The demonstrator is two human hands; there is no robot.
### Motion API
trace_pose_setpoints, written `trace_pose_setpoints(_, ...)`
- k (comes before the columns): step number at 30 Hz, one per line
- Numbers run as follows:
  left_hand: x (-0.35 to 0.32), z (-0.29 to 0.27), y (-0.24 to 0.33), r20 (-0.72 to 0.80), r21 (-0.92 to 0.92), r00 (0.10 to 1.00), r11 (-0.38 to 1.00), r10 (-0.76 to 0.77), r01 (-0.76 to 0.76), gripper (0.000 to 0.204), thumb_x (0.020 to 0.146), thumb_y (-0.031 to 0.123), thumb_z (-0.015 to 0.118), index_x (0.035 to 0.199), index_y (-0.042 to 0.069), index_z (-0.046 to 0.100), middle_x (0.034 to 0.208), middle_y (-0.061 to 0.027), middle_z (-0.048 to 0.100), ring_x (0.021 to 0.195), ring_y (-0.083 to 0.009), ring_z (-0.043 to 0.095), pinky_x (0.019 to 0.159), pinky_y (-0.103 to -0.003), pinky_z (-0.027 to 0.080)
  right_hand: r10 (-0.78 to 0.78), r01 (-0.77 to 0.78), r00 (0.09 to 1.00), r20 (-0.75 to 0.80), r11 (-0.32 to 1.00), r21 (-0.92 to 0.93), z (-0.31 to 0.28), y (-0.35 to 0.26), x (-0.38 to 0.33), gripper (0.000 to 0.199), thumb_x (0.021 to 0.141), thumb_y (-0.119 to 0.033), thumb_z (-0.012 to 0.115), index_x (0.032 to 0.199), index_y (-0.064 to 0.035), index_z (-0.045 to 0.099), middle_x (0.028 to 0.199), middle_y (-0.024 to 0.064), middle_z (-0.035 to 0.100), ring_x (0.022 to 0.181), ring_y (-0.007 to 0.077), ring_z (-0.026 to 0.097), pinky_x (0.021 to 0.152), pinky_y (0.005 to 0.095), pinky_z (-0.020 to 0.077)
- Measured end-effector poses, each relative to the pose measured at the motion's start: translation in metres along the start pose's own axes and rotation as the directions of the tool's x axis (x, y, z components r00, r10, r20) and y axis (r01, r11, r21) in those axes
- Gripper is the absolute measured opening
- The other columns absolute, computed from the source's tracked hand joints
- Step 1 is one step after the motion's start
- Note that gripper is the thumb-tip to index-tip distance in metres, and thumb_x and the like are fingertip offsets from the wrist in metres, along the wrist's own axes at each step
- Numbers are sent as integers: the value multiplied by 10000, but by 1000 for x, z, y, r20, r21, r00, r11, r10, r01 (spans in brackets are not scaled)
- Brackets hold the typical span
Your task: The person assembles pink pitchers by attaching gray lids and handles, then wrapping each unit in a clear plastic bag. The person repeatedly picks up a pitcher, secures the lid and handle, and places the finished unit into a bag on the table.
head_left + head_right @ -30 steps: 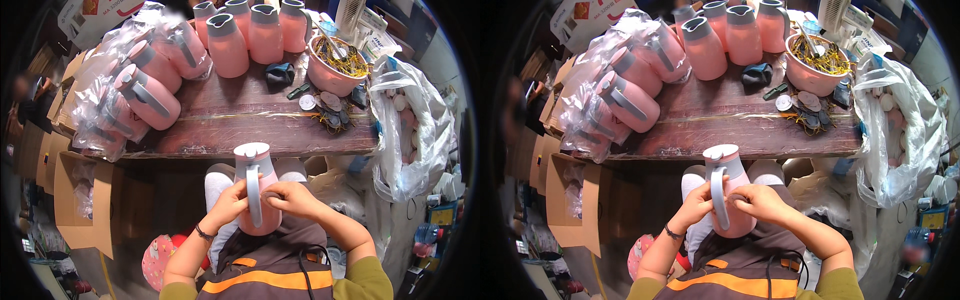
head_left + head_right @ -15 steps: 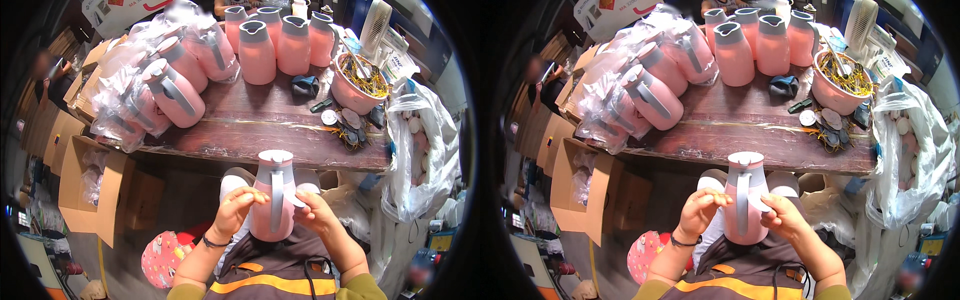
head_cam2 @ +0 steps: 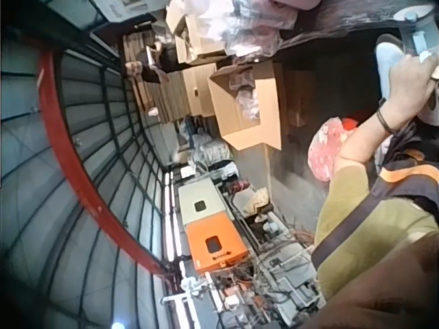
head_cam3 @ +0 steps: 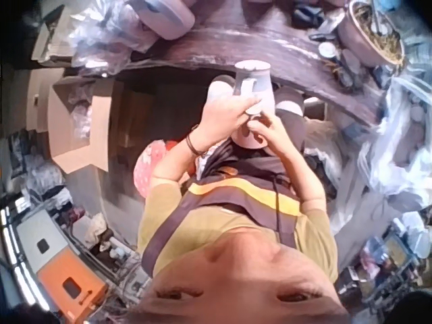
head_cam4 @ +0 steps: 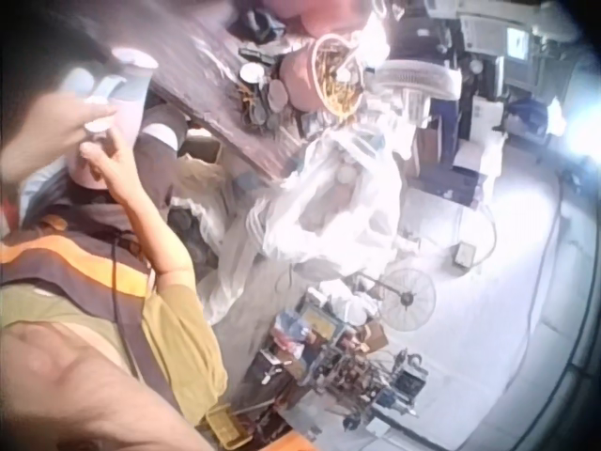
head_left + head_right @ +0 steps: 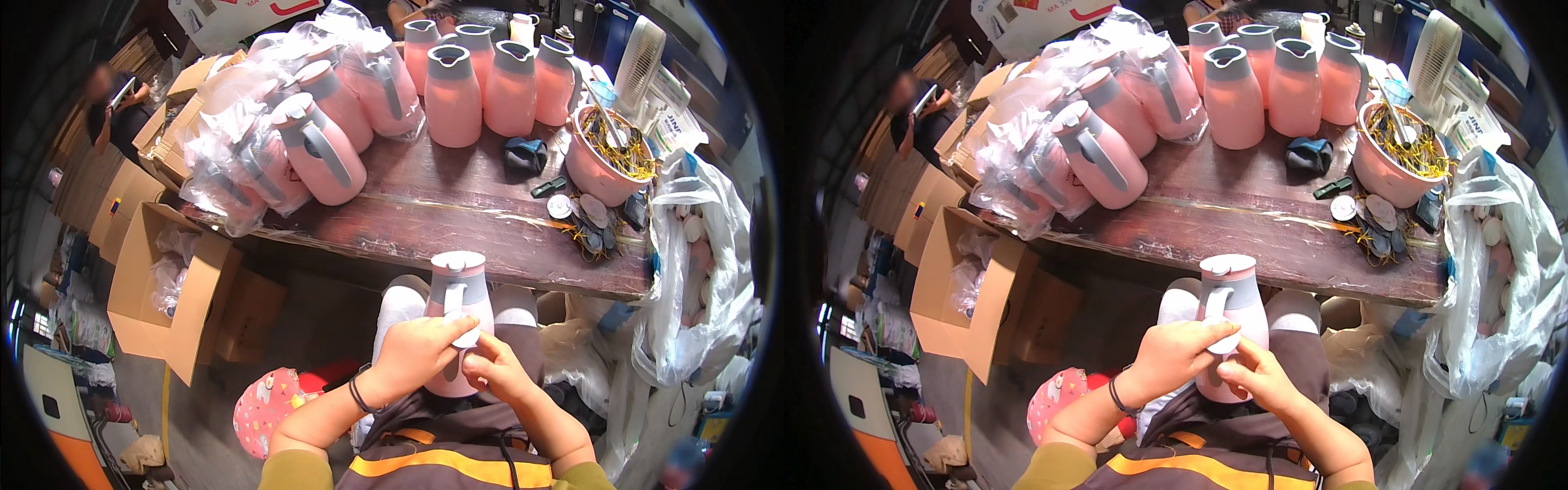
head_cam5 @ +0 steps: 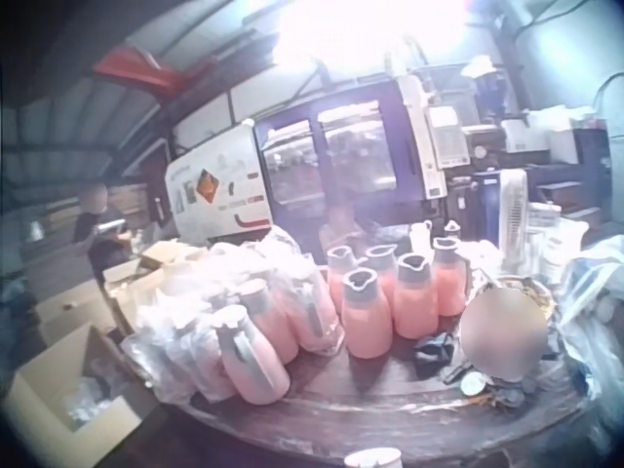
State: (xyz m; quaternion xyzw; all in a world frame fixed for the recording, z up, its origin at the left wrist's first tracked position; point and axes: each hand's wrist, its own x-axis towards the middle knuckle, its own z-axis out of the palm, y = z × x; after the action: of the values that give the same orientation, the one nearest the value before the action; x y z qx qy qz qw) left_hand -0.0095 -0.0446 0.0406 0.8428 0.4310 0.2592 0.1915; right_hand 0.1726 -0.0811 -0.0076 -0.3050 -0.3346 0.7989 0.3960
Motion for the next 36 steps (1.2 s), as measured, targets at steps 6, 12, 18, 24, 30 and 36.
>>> trace_pose_setpoints(6,13,-8,4,-50,383,999,924,22,-1,382,764,247,682,1142,198,659,767,-23,515,749,-207,549,640,-357,442,110,-111,994,-15,985,-131,8,8,-3,133,910,-163,644,902,-31,630,702,-17,558,595,59,502,518,209,389)
trace_pose_setpoints(12,12,1,3,-174,239,985,970,-5,47,298,728,219,691,1005,112,684,862,-65,536,831,-246,557,714,-363,463,-141,129,971,-191,989,-71,23,4,3,396,851,-102,643,1213,-32,500,802,46,568,595,114,544,495,221,419)
trace_pose_setpoints(18,17,10,-8,-230,58,973,998,35,-23,201,681,149,676,869,85,646,931,-76,559,858,-266,568,718,-370,485,-87,71,990,-110,987,-141,19,3,12,190,880,-146,610,1001,-7,565,669,30,554,530,108,509,478,224,400)
trace_pose_setpoints(24,5,17,-40,-352,-260,936,958,26,-124,162,865,159,656,949,22,683,883,-121,666,803,-261,639,702,-345,487,-241,336,879,-412,925,177,-3,-13,16,167,928,-220,582,988,-64,571,673,-29,492,538,56,439,465,198,341)
trace_pose_setpoints(30,8,41,-33,-33,-795,846,527,-532,300,196,944,196,601,986,13,658,853,-38,656,801,-101,590,724,-259,475,-212,199,924,-318,977,-74,13,9,20,414,933,-182,587,1292,-21,460,1019,79,615,888,145,615,763,253,487)
trace_pose_setpoints(36,35,15,-81,-268,-817,773,561,-575,134,173,944,212,613,907,45,640,854,11,643,747,-67,574,661,-233,462,-174,169,919,-354,985,-46,6,5,3,419,959,-189,544,1318,-27,401,758,40,558,593,93,515,519,221,419)
